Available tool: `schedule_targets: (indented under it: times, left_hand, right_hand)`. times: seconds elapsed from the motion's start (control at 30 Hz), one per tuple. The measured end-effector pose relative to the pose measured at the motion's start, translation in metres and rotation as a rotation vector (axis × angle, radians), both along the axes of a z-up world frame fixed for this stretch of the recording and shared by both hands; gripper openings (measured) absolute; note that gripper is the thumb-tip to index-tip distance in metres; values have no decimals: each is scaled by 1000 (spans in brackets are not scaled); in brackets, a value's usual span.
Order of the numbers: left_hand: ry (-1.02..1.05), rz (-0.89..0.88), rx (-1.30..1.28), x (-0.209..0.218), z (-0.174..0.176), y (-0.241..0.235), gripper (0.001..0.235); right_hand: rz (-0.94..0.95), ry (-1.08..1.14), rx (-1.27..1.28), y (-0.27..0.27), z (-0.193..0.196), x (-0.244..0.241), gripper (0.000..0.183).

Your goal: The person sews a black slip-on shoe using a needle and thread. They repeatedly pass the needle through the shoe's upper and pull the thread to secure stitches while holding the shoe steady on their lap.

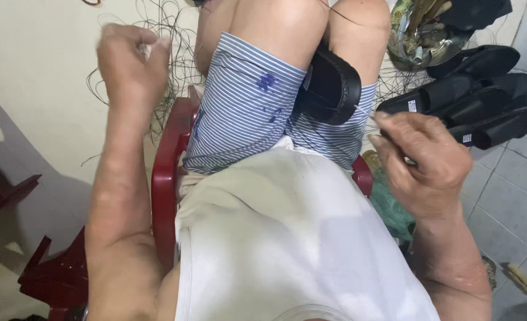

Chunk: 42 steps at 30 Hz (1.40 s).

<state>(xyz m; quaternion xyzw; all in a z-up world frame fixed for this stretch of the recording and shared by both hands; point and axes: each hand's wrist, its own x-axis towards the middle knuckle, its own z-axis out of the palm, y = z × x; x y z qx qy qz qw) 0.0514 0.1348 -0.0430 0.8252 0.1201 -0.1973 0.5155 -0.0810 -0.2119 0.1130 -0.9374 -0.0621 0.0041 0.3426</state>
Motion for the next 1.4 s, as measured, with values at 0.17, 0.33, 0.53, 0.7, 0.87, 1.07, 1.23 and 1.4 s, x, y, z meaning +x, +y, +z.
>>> schedule_targets:
  times: [0.17, 0.33, 0.53, 0.7, 0.87, 1.07, 1.23, 1.4]
  left_hand:
    - [-672, -485, -140, -20, 58, -64, 52]
    - [-515, -749, -343, -34, 42, -132, 85]
    - [-541, -691, -453, -41, 32, -150, 85]
    - [-553, -676, -466, -42, 33, -152, 88]
    - [-584, -689, -430, -43, 32, -153, 85]
    - [-606, -693, -440, -44, 31, -154, 90]
    - [-658, -717, -409, -46, 30, -157, 87]
    - [-682, -726, -425, -48, 15, -157, 93]
  right_hand:
    - [90, 16, -174, -3, -5, -1, 23]
    - [85, -1, -260, 0, 3, 1, 21]
    - [107, 18, -387, -5, 10, 6, 16]
    - [182, -20, -480, -9, 16, 11, 11]
    - [214, -60, -521, -10, 17, 13, 8]
    - [208, -54, -637, -7, 20, 10, 6]
    - [292, -114, -926, -5, 27, 18, 20]
    - [338, -125, -906, -1, 17, 29, 22]
